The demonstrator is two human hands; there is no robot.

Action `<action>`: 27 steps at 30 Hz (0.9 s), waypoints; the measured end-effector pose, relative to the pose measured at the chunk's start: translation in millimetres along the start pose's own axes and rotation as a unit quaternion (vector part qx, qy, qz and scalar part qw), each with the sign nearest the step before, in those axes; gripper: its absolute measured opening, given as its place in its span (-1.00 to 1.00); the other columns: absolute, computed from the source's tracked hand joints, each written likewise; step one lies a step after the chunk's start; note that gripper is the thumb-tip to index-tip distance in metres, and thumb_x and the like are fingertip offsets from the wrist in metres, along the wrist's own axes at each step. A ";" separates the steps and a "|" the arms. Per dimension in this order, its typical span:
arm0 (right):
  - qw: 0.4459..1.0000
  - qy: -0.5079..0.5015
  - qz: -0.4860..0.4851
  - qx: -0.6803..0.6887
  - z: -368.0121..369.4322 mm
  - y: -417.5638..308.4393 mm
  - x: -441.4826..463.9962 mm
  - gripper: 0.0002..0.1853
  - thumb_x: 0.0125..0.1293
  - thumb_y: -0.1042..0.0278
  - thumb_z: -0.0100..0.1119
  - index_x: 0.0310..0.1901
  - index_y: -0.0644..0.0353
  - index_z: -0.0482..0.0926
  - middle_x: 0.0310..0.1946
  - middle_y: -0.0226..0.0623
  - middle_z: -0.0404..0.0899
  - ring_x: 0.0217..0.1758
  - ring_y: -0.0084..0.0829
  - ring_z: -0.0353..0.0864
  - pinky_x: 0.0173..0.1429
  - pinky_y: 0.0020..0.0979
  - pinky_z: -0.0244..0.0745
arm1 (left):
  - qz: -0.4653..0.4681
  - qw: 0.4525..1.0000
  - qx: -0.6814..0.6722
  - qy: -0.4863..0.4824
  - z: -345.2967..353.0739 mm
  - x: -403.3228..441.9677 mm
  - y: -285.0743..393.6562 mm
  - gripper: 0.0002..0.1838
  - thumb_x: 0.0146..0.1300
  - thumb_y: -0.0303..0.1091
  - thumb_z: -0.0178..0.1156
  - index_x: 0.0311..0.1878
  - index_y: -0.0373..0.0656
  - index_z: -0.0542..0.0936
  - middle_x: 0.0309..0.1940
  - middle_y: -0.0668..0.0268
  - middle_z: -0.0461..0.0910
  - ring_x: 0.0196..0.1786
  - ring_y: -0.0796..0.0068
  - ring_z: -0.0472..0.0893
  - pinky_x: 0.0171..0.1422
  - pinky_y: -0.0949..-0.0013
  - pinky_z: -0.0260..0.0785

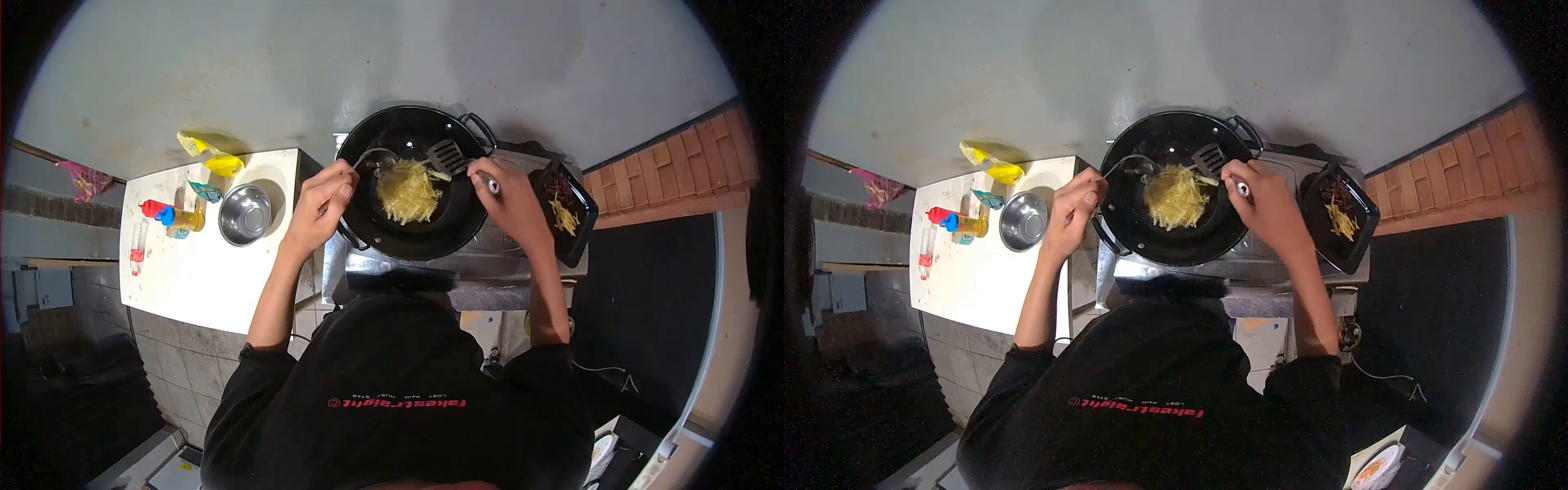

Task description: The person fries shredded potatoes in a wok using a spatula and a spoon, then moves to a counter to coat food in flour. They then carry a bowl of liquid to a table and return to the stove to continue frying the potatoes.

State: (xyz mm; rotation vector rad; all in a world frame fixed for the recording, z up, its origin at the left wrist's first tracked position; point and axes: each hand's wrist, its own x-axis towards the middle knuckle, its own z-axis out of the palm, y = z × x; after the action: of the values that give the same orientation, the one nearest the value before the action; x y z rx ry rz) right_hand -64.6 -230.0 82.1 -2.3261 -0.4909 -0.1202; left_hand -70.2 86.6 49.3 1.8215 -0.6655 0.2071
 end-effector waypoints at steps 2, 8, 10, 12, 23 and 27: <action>0.999 0.018 -0.005 -0.039 7.0 -0.6 -11.4 -0.89 0.38 0.39 0.17 -0.11 0.16 0.53 -0.34 -0.04 0.53 -0.27 0.08 0.58 -0.20 -0.10 0.46 | 0.006 1.000 -0.002 -0.004 0.5 1.0 0.5 -0.79 0.38 -0.47 0.01 -0.36 -0.43 0.39 -0.34 0.13 0.42 -0.29 0.25 0.43 -0.16 0.32 0.31; 0.997 0.062 -0.001 -0.038 11.9 -4.7 -27.9 -0.90 0.40 0.40 0.16 -0.10 0.14 0.54 -0.34 -0.07 0.53 -0.34 0.06 0.59 -0.27 -0.13 0.47 | -0.007 1.000 -0.007 -0.005 0.7 0.6 5.9 -0.78 0.39 -0.46 0.01 -0.37 -0.41 0.39 -0.33 0.12 0.43 -0.28 0.23 0.44 -0.15 0.31 0.32; 0.996 0.083 -0.013 -0.044 12.0 -6.2 -28.0 -0.89 0.39 0.42 0.17 -0.09 0.15 0.54 -0.33 -0.08 0.55 -0.35 0.03 0.60 -0.29 -0.16 0.49 | 0.001 1.000 -0.006 -0.007 1.1 1.3 6.6 -0.78 0.39 -0.46 0.02 -0.38 -0.41 0.39 -0.32 0.12 0.43 -0.28 0.23 0.44 -0.15 0.31 0.32; 0.990 0.141 -0.008 0.007 13.5 -6.6 -26.0 -0.87 0.39 0.45 0.18 -0.07 0.17 0.55 -0.29 -0.10 0.61 -0.36 -0.09 0.65 -0.33 -0.26 0.53 | -0.002 1.000 -0.009 -0.004 1.7 0.5 8.5 -0.78 0.39 -0.47 0.01 -0.39 -0.41 0.39 -0.32 0.11 0.44 -0.28 0.22 0.44 -0.14 0.30 0.32; 0.987 0.156 0.009 0.022 44.9 15.3 -40.1 -0.86 0.41 0.44 0.19 -0.06 0.24 0.55 -0.31 -0.07 0.63 -0.34 -0.17 0.66 -0.35 -0.31 0.51 | 0.014 1.000 -0.005 0.013 -1.7 -9.2 7.4 -0.71 0.48 -0.39 -0.02 -0.35 -0.42 0.41 -0.34 0.14 0.43 -0.30 0.25 0.44 -0.18 0.32 0.31; 0.994 0.104 0.038 0.024 36.9 -0.4 -46.9 -0.87 0.41 0.43 0.18 -0.07 0.22 0.55 -0.31 -0.06 0.62 -0.33 -0.16 0.67 -0.31 -0.31 0.52 | 0.015 1.000 -0.002 0.015 -3.3 -10.0 9.5 -0.69 0.50 -0.36 -0.03 -0.32 -0.43 0.43 -0.34 0.15 0.43 -0.31 0.28 0.44 -0.20 0.32 0.30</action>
State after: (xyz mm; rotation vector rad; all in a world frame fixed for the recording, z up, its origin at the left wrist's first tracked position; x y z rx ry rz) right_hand -110.1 -218.9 45.2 -2.2512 -0.2965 -0.3077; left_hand -82.9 91.0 53.7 1.8012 -0.6731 0.2517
